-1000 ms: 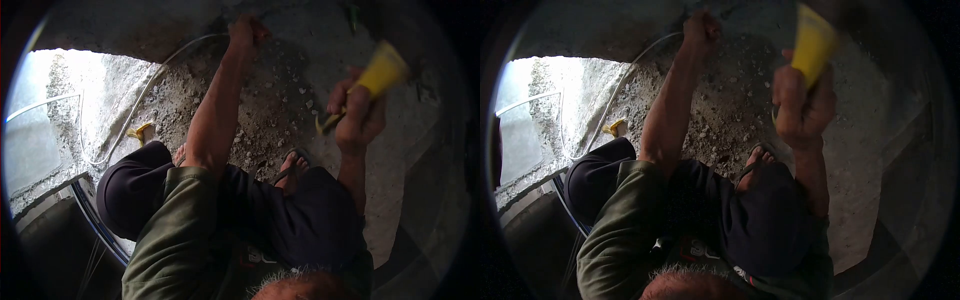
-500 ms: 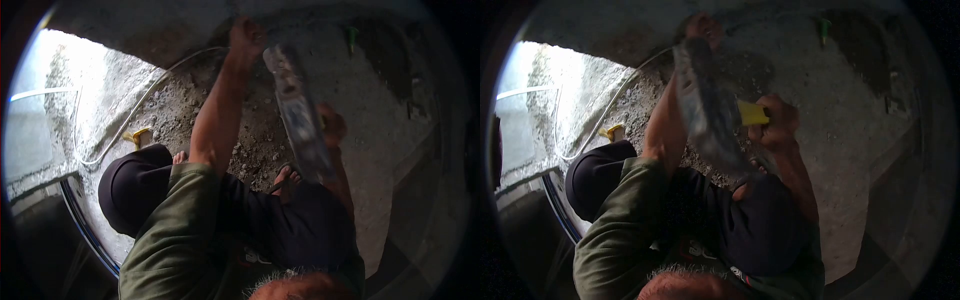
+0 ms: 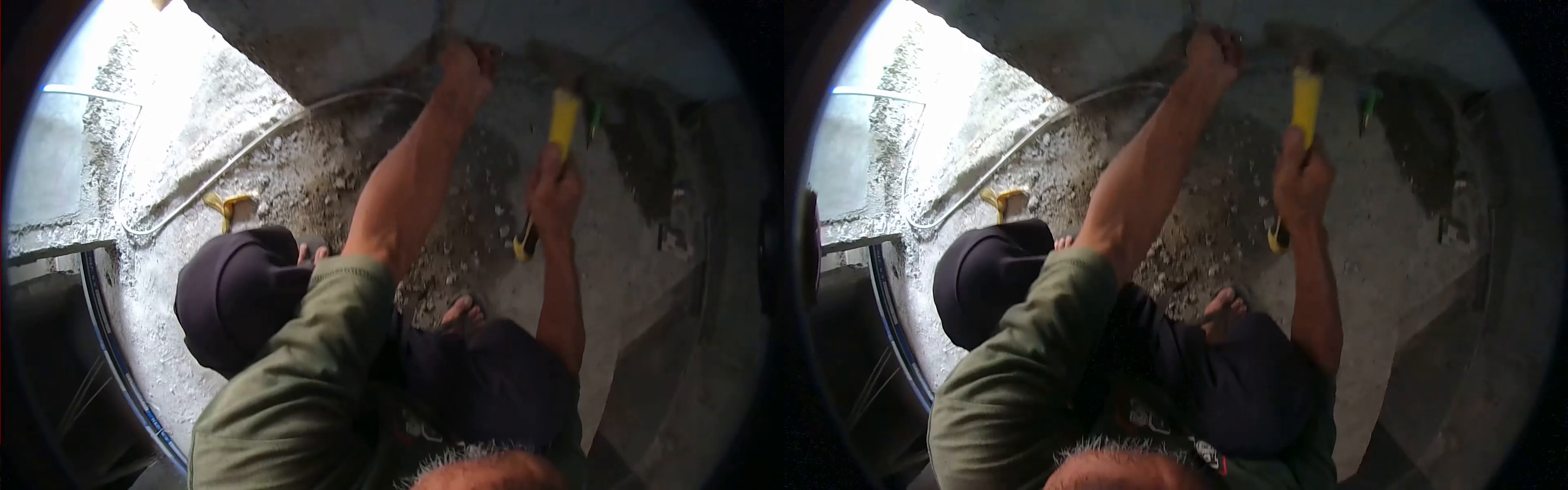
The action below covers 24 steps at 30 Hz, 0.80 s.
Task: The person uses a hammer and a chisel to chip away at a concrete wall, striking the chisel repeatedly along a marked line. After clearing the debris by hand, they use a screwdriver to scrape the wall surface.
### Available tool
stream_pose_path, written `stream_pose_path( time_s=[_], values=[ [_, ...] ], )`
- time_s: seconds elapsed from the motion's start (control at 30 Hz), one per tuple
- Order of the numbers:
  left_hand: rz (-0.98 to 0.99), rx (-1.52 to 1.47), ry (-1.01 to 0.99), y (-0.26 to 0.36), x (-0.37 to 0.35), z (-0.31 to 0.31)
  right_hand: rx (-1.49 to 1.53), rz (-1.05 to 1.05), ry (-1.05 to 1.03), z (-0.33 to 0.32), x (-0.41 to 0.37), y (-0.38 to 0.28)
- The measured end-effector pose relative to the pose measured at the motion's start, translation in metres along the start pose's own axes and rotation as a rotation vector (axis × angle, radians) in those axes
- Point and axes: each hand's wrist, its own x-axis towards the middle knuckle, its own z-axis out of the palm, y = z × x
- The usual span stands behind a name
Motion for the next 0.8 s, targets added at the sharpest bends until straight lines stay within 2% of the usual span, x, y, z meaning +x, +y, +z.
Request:
stream_pose_path(
  time_s=[0.03, 0.07, 0.17, 0.2, 0.27, 0.3, 0.37, 0.4, 0.47, 0.53, 0.6, 0.67, 0.7, 0.77, 0.8],
  values=[
    [-0.022, 0.01, 0.044, -0.013, -0.008, -0.016, 0.1, 0.137, -0.034, -0.016, -0.006, -0.011],
    [-0.04, 0.038, -0.007, -0.009, -0.008, 0.045, 0.187, 0.008, 0.029, -0.054, 0.025, -0.071],
    [-0.034, 0.11, -0.032, -0.009, -0.006, 0.04, 0.562, -0.295, 0.284, -0.065, 0.033, -0.1],
    [-0.026, 0.095, -0.039, -0.008, -0.003, 0.046, 0.568, -0.301, 0.278, -0.06, 0.039, -0.098],
    [-0.047, 0.076, -0.041, -0.004, 0.0, 0.049, 0.836, -0.673, 0.405, -0.041, 0.046, -0.08],
    [-0.079, 0.064, -0.038, -0.004, -0.002, 0.049, 0.374, -0.607, 0.369, -0.031, 0.041, -0.061],
    [-0.121, 0.126, -0.025, 0.003, -0.016, 0.052, -0.22, -0.351, 0.012, -0.017, 0.034, -0.022],
    [-0.152, 0.184, -0.003, 0.006, -0.02, 0.054, -0.219, -0.35, 0.024, -0.024, 0.033, -0.026],
    [-0.107, 0.156, -0.044, 0.008, -0.014, 0.057, -0.069, -0.142, -0.056, -0.037, 0.037, -0.045],
    [-0.073, 0.112, -0.054, 0.002, -0.007, 0.055, -0.071, -0.103, 0.034, -0.061, 0.037, -0.067],
    [0.029, 0.072, 0.012, -0.005, 0.0, 0.053, 0.264, -0.348, 0.208, -0.078, 0.042, -0.107],
    [-0.008, 0.069, 0.032, -0.001, -0.007, 0.057, 0.786, -0.445, 0.236, -0.091, 0.056, -0.126],
    [-0.05, 0.061, 0.04, 0.0, -0.009, 0.06, 0.785, -0.445, 0.234, -0.085, 0.057, -0.121],
    [-0.065, 0.05, 0.016, 0.001, -0.002, 0.053, 0.843, -0.702, 0.26, -0.057, 0.059, -0.085],
    [-0.085, 0.047, -0.012, 0.0, -0.003, 0.052, 0.105, -0.903, 0.36, -0.041, 0.057, -0.029]
  ],
)
